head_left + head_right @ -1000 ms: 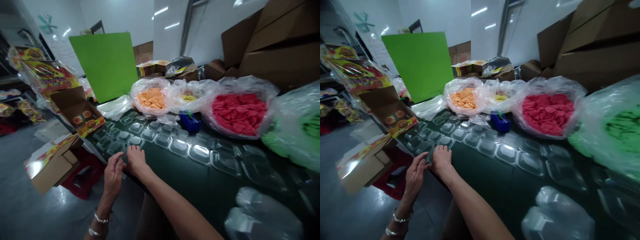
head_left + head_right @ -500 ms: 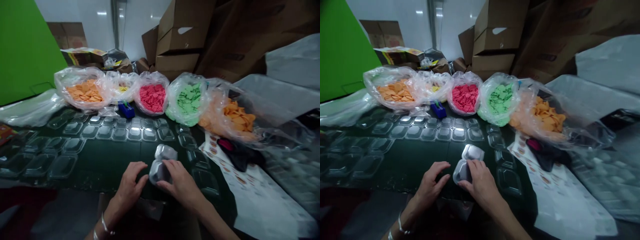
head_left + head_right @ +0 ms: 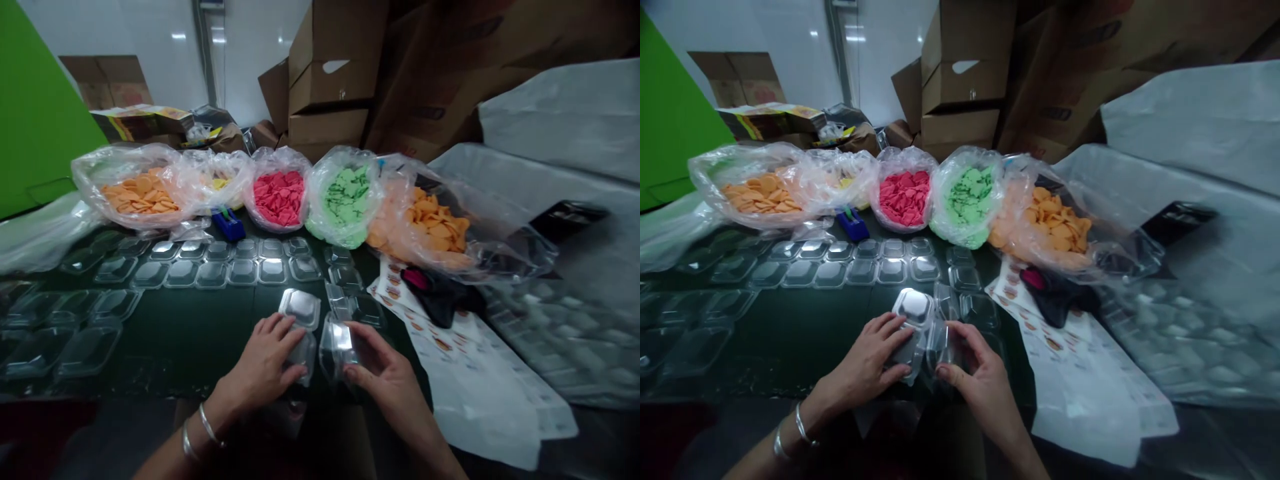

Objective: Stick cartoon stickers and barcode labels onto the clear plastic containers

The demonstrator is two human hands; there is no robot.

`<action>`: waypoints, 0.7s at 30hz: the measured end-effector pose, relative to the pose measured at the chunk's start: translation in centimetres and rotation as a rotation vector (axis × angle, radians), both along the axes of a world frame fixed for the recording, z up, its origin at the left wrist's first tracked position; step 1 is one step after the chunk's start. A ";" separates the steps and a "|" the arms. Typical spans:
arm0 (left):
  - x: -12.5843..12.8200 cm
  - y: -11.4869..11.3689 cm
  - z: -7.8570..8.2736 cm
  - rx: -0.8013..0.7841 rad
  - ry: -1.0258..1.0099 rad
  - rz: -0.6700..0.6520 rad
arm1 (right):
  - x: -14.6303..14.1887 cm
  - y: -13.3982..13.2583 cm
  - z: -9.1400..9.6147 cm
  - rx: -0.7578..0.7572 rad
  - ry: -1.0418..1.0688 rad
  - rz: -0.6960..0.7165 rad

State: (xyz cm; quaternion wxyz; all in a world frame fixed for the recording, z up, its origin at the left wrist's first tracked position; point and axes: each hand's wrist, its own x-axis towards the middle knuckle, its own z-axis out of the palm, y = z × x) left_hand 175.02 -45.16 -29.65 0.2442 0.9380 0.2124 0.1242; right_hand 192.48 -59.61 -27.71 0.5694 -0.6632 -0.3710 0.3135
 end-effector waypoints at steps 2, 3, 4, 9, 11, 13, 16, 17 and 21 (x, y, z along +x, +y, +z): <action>-0.9 0.5 -0.1 0.044 0.048 -0.026 | 0.0 -0.1 -0.3 0.031 0.061 0.016; -1.6 0.7 -0.1 0.057 0.059 0.010 | 0.0 0.0 -0.3 0.047 0.086 0.022; -2.4 0.9 0.0 0.067 0.053 0.064 | -0.1 0.2 -0.4 0.065 0.107 0.022; -3.6 -0.7 3.1 -0.219 -0.245 0.265 | -1.8 1.6 -0.5 0.158 0.161 0.016; -2.2 -1.9 4.6 -0.602 -0.294 0.160 | -2.5 2.1 -0.5 0.186 0.178 0.034; -0.6 -2.7 5.4 -0.917 -0.305 0.052 | -2.7 2.0 -0.5 0.207 0.229 0.051; -0.3 -2.7 5.5 -0.994 -0.377 0.077 | -1.9 1.0 -0.8 0.208 0.310 0.082; -1.0 -2.3 5.5 -0.967 -0.392 0.114 | -1.5 0.5 -0.9 0.192 0.312 0.107; -7.6 0.7 6.2 -0.954 -0.617 0.391 | -0.1 -1.8 -0.2 0.090 0.087 0.084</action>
